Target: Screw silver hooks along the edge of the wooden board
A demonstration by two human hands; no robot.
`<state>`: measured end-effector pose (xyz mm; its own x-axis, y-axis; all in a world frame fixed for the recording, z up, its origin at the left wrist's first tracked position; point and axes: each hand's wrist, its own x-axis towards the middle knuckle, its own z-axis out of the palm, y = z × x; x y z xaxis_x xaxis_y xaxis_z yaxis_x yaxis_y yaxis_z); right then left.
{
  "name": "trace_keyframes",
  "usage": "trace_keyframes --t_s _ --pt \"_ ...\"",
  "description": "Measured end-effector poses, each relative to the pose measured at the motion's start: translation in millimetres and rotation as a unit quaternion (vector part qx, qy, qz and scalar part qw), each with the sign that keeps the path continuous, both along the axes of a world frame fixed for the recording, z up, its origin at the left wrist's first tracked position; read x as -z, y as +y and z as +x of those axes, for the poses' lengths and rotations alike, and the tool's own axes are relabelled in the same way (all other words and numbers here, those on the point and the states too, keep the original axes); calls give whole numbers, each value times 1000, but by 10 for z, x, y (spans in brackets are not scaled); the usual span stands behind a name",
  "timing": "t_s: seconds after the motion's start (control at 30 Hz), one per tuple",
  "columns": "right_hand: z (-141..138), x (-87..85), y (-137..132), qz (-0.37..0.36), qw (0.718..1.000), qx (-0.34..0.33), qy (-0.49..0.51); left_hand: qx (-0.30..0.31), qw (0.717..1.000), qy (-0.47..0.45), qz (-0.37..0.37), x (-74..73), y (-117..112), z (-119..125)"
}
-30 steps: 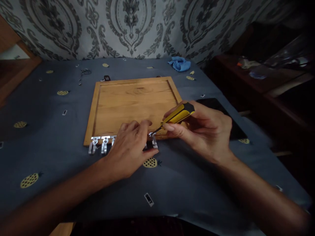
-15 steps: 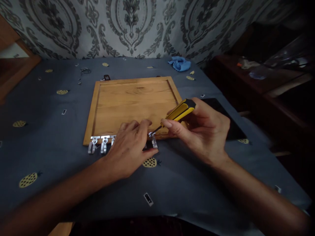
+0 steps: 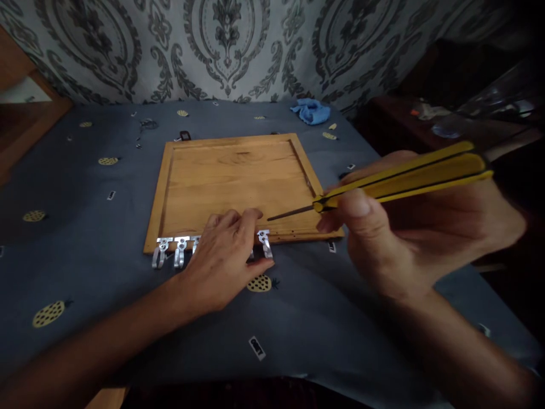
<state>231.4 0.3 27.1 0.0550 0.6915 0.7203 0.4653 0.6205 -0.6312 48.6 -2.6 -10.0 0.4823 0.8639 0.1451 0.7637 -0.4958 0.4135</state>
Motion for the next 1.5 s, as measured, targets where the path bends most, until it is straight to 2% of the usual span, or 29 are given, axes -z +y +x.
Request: trace_keyframes --t_s 0.07,0.33,0.67,0.97,1.17,1.5 --pt "5 -6 14 -1 1000 -2 -11 -4 1000 5 -1 0 1 6" --pt "5 144 85 -85 995 -38 -19 -12 1000 12 -9 -7 -1 14" --pt "0 228 144 -58 996 -72 -11 -12 1000 10 1 2 -6 7" --pt "-3 193 123 -70 993 -86 -28 -5 1000 4 2 -6 1 4" --pt "-1 163 129 -126 981 -147 30 -5 1000 7 11 14 10 14" --pt "0 188 140 -129 984 -118 24 0 1000 7 22 15 1 2"
